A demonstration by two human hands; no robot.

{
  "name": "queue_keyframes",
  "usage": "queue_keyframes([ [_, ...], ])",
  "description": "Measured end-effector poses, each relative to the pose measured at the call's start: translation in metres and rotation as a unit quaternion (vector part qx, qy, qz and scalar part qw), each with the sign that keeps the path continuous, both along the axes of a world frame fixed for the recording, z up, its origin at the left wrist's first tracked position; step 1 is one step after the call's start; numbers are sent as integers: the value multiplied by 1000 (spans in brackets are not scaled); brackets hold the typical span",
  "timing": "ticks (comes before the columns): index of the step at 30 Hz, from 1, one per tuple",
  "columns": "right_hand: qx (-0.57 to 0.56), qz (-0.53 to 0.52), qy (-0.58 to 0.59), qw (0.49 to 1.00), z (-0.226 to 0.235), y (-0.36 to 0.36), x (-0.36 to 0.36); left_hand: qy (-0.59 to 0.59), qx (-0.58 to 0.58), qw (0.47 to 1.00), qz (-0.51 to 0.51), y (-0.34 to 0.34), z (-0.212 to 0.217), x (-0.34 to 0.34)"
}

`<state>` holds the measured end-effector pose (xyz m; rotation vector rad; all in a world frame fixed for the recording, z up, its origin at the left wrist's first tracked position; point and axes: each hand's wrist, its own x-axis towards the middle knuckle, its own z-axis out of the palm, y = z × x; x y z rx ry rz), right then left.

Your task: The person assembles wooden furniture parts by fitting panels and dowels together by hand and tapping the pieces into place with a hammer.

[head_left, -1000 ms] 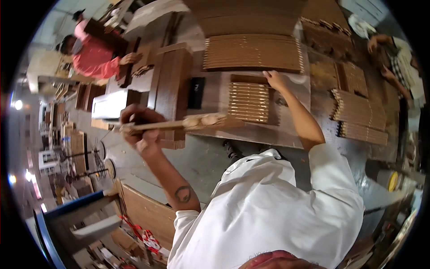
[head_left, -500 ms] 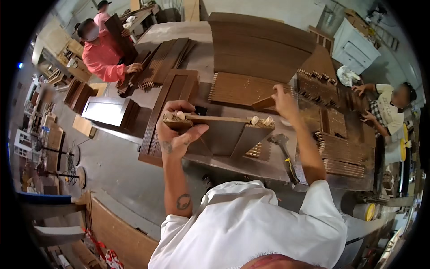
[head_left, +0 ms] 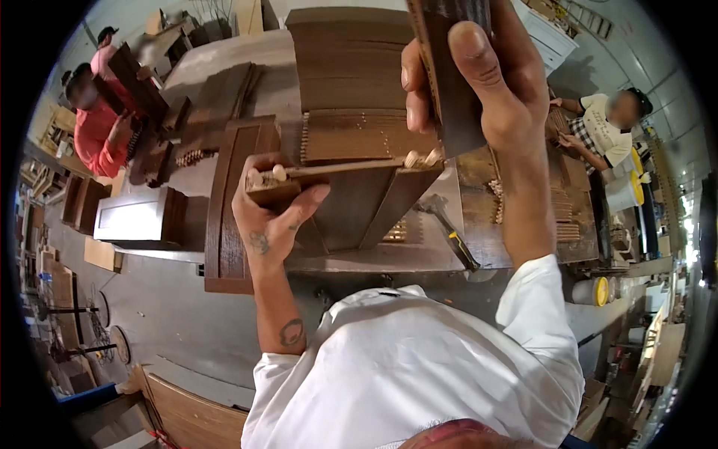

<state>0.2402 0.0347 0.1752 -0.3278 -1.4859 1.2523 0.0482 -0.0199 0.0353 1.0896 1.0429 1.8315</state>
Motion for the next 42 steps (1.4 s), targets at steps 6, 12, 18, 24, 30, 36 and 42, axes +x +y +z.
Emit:
queue_keyframes([
  [6, 75, 33, -159, 984, -8, 15, -3, 61, -23, 998, -15, 2, -7, -10],
  [12, 210, 18, -230, 950, -26, 21, -7, -9, -18, 999, -44, 2, -5, -8],
  [18, 305, 25, -346, 887, -16, 21, -9, 8, 8, 998, -57, 4, -3, -10],
  [24, 342, -7, -474, 811, -14, 16, -10, 69, 68, 993, -62, 15, -19, -11],
  [30, 317, 71, -552, 768, 0, 21, -31, 61, 42, 994, -83, 14, -17, -17],
  [36, 303, 112, -630, 706, 9, 16, -37, 77, 84, 992, -56, 12, -20, -18],
  [42, 332, 111, -619, 703, 4, 17, -37, 160, 122, 978, -63, 10, -17, -22],
])
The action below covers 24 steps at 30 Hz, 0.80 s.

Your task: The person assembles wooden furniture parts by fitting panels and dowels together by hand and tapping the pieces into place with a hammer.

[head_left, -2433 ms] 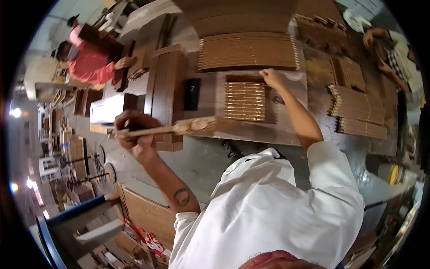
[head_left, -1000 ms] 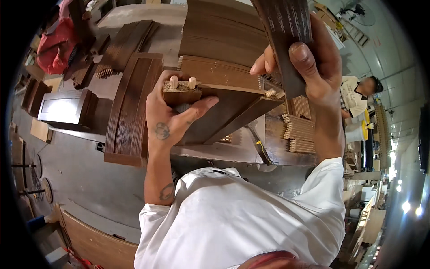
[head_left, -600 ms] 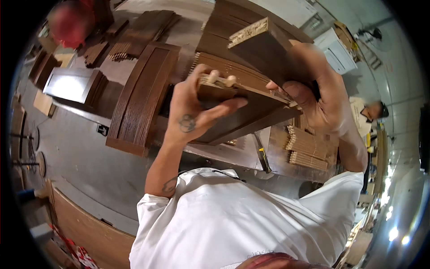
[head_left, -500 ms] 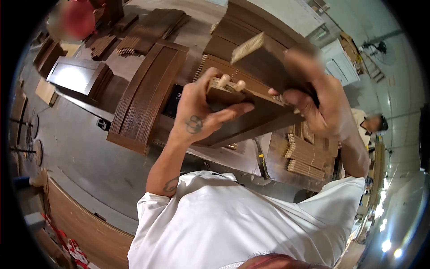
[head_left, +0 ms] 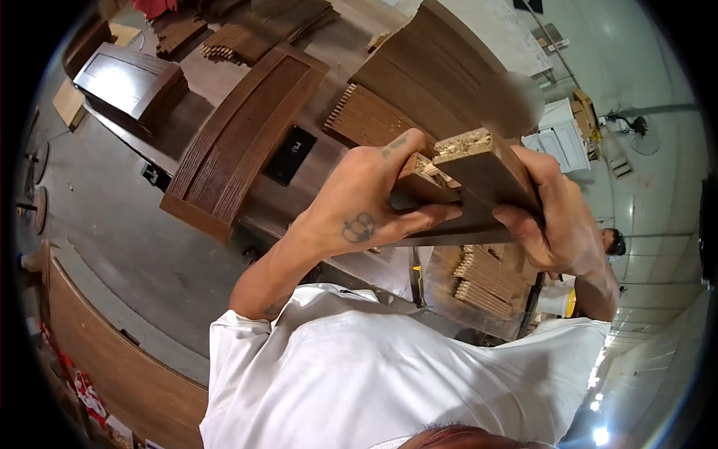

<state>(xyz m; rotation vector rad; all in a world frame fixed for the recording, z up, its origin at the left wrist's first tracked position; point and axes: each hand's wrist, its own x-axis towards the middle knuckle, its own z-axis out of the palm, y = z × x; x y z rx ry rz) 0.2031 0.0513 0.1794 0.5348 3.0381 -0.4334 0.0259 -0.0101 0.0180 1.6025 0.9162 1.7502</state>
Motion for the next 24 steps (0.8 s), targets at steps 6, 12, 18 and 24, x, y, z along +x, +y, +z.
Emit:
queue_keyframes([
  [6, -16, -30, -41, 999, 4, -5, 1, 55, 30, 998, 5, 0, -1, -4],
  [12, 49, -7, -18, 999, -2, -6, 1, 47, 71, 996, -3, 4, -6, -5],
  [18, 69, -27, -5, 997, -3, -4, 4, 3, 35, 993, -115, 6, 0, -9],
  [24, 39, -50, 0, 998, -3, -5, -2, -272, -100, 955, -58, 23, -90, -97],
])
